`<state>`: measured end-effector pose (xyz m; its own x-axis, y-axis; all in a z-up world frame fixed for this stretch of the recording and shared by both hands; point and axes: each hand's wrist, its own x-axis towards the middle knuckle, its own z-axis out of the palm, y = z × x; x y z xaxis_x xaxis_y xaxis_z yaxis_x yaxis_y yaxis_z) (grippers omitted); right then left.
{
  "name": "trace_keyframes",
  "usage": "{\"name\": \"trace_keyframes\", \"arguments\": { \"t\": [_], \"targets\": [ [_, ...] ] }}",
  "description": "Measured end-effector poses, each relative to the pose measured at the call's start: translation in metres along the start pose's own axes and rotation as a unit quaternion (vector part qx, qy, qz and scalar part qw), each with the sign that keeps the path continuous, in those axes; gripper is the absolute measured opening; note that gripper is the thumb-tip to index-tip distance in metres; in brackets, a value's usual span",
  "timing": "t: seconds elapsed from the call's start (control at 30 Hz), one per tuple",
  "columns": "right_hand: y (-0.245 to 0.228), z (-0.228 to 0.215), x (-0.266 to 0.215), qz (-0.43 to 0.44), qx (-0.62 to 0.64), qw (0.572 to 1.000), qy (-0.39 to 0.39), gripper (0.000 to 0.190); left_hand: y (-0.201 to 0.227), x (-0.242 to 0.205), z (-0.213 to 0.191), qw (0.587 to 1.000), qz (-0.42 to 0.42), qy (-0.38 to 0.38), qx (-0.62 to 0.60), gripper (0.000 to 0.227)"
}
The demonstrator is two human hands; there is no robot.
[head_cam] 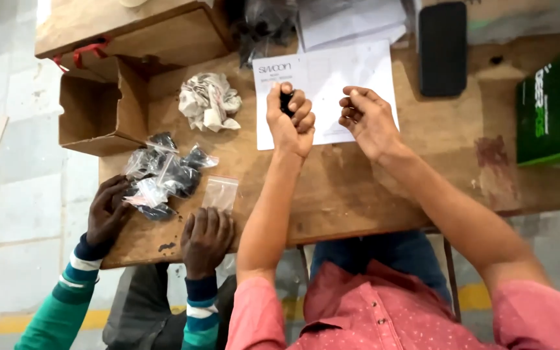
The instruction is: Sorting and counting small black plastic hardware components into small plastic bags.
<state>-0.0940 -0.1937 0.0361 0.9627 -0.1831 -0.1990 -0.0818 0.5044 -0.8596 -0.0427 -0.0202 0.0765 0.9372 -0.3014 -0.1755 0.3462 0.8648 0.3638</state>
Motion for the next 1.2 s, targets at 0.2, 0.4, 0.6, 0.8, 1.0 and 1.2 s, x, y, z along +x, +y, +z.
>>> {"name": "trace_keyframes", "arguments": {
  "t": [0.2,0.4,0.6,0.8,1.0,1.2],
  "targets": [
    [0.012,-0.013,-0.018,0.176,0.265,0.948,-0.026,0.038,-0.043,-0.029,0.023,0.999,0.032,0.005,0.007,0.028],
    [0.000,-0.009,-0.023,0.163,0.402,0.894,-0.114,0.052,-0.069,-0.016,0.031,0.990,0.135,0.023,0.032,0.028],
    [0.011,-0.029,-0.005,0.120,0.401,0.901,-0.113,0.049,-0.094,0.012,0.018,0.980,0.159,0.026,0.119,0.026],
    [0.015,-0.024,0.000,0.106,0.407,0.904,-0.084,0.052,-0.083,0.028,0.013,0.990,0.123,0.071,-0.001,0.028],
    [0.013,-0.026,0.002,0.124,0.413,0.892,-0.135,0.054,-0.056,0.027,-0.018,0.992,0.063,0.016,-0.107,0.023],
    [-0.031,-0.014,0.002,0.102,0.381,0.893,-0.217,0.068,-0.035,0.009,-0.026,0.998,-0.026,0.043,-0.033,0.019]
  ]
}}
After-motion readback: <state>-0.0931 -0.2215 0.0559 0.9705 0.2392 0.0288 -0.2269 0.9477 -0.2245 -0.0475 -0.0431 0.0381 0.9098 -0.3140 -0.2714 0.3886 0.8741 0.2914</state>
